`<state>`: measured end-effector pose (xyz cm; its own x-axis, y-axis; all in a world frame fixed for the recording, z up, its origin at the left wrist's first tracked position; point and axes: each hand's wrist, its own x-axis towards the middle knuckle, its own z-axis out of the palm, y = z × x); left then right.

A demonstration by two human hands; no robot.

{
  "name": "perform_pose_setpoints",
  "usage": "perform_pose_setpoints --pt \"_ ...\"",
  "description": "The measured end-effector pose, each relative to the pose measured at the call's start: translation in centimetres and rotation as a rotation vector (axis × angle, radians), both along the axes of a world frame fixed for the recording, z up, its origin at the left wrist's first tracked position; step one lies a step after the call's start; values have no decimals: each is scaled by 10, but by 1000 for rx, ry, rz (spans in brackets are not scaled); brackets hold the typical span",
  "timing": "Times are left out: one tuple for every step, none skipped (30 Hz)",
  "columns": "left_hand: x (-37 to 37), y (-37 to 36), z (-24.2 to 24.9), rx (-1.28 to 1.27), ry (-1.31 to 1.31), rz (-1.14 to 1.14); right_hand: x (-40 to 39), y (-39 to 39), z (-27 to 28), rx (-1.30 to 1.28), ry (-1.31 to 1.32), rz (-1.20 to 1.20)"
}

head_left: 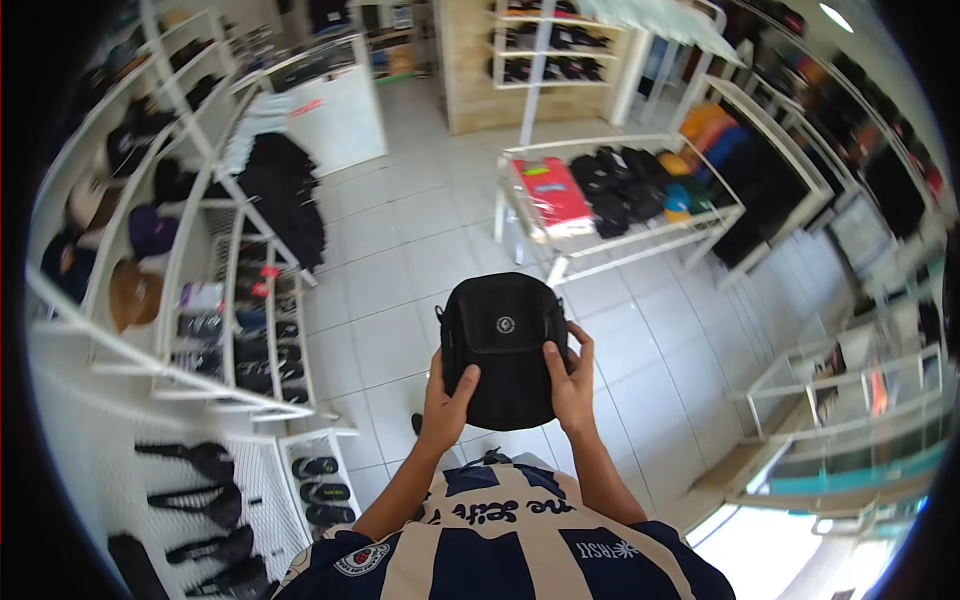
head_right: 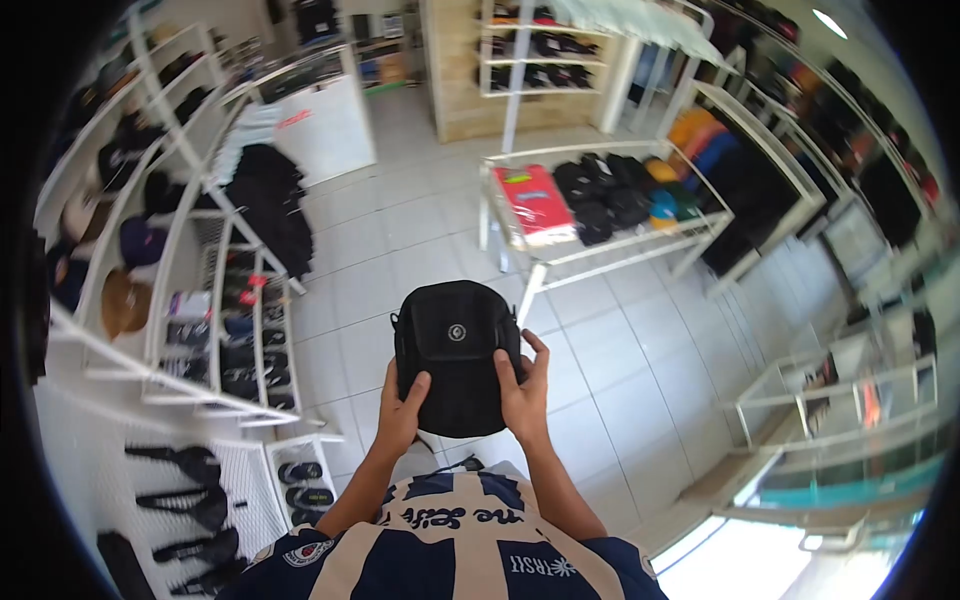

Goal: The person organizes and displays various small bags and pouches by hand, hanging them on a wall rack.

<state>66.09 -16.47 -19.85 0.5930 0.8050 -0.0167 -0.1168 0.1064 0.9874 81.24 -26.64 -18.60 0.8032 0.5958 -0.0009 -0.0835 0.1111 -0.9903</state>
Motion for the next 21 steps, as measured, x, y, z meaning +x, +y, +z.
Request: perform_pose_setpoints --pt "16 -5 1 -72 19 -27 13 -11 -4 -25 21 -14" --pt "30 -6 -9 -155 -21 -20 22 -20 -10 -47 45 -24" --pt "42 -6 -17 -203 -10 -50 32 -28 -16 -33 44 0" --pt "55 -5 -24 -250 3 -74 40 -34 -22 -57 -5 -11" --pt "69 -5 -31 -258 15 -105 46 -41 -23 -131 -2 16" --pt "84 -4 -39 -256 15 -58 54 -45 -19 -206 3 48" --pt "99 -3 -44 -255 15 -8 62 -48 -21 -235 23 72" --pt "114 0 -49 -267 21 -26 72 -48 -35 -272 -21 41" --pt "128 5 -53 -273 54 -19 80 -45 -41 -298 -22 34" --pt "145 11 -57 -279 88 -7 91 -41 -46 -325 -23 32" --pt "163 17 -62 -257 95 -12 104 -36 -47 -335 -23 25" --pt "179 22 -67 -263 94 -21 116 -28 -48 -342 55 16" --pt "201 30 -71 -261 61 -43 134 -19 -46 -341 126 1" --pt "223 39 -72 -259 27 -68 154 -10 -46 -338 117 -18" --pt "245 49 -71 -257 19 -86 175 -1 -46 -355 133 -36" --pt "264 57 -70 -237 37 -118 192 6 -45 -377 152 -51" --pt "284 62 -69 -223 52 -147 211 11 -43 -386 145 -64" --pt "307 68 -67 -231 38 -158 232 17 -41 -367 176 -75" --pt "329 76 -67 -222 3 -204 254 23 -40 -344 204 -88" --pt "349 84 -68 -216 -26 -251 275 27 -40 -350 197 -104" --pt "371 91 -80 -191 -46 -275 294 31 -41 -353 176 -129"
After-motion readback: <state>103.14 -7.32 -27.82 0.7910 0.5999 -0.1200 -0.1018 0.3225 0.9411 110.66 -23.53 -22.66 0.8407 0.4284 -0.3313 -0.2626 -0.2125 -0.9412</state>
